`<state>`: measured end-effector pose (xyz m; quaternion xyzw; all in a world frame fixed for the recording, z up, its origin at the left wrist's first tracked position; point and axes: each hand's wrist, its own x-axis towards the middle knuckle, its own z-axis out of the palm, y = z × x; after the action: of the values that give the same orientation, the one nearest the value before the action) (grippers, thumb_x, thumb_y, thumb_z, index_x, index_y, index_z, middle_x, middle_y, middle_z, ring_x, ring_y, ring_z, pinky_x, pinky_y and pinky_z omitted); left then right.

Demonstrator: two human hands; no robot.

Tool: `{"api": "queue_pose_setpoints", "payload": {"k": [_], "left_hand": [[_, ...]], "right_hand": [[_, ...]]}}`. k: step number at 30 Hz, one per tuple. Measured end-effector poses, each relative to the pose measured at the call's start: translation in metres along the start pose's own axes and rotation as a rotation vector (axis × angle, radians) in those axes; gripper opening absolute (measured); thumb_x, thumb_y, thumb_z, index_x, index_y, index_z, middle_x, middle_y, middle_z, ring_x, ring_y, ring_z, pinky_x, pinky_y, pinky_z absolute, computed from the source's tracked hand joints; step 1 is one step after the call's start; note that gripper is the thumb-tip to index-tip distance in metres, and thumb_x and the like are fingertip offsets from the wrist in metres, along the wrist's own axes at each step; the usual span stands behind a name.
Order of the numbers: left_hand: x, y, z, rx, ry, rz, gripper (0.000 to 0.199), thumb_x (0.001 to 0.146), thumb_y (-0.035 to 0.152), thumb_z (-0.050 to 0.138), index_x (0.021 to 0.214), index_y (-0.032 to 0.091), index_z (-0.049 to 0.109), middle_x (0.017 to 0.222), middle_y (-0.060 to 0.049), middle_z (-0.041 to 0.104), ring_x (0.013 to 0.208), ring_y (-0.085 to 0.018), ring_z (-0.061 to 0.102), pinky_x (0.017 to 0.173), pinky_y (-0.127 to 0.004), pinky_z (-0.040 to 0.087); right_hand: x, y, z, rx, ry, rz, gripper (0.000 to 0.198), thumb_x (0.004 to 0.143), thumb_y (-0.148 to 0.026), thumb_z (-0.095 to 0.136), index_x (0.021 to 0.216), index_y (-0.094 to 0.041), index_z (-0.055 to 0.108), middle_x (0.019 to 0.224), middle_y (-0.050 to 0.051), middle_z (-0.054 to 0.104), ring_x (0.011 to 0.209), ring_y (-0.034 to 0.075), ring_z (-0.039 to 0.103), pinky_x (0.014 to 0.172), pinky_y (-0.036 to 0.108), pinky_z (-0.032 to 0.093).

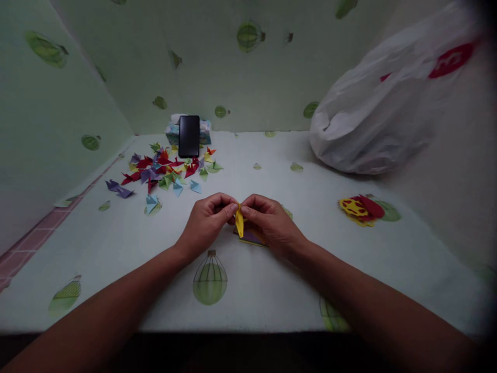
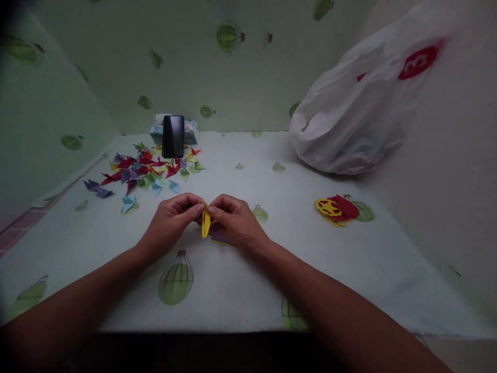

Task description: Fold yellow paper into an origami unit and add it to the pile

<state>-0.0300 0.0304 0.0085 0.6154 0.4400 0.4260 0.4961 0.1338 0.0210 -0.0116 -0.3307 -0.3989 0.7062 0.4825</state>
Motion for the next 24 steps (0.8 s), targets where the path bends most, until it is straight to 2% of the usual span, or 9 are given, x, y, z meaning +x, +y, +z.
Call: {"api": "queue_pose_setpoints", "payload": {"k": [13,24], "left_hand": [[-0.0007,0.0018,0.0013,0.030,0.020,0.024,0.017,0.082,0.030,0.069,0.080,0.014,0.068,0.071,0.000,0.065,0.064,-0.011,0.061,0.062,-0.023,0.052],[-0.0009,-0.0002,0.0016,-0.061,-0.002,-0.046,0.019,0.081,0.033,0.071,0.084,0.014,0.067,0.074,0.000,0.066,0.066,-0.012,0.062,0.064,-0.024,0.053]], "right_hand": [[0.0015,-0.0018,-0.0019,-0.180,0.009,-0.047,0.022,0.076,-0.034,0.077,0.074,-0.018,0.062,0.074,0.000,0.066,0.069,0.013,0.061,0.069,0.030,0.048],[0.0002,-0.0037,0.0016,-0.319,0.102,-0.126,0.021,0.078,-0.035,0.072,0.073,-0.019,0.061,0.068,-0.002,0.062,0.062,0.012,0.057,0.062,0.027,0.045]]}}
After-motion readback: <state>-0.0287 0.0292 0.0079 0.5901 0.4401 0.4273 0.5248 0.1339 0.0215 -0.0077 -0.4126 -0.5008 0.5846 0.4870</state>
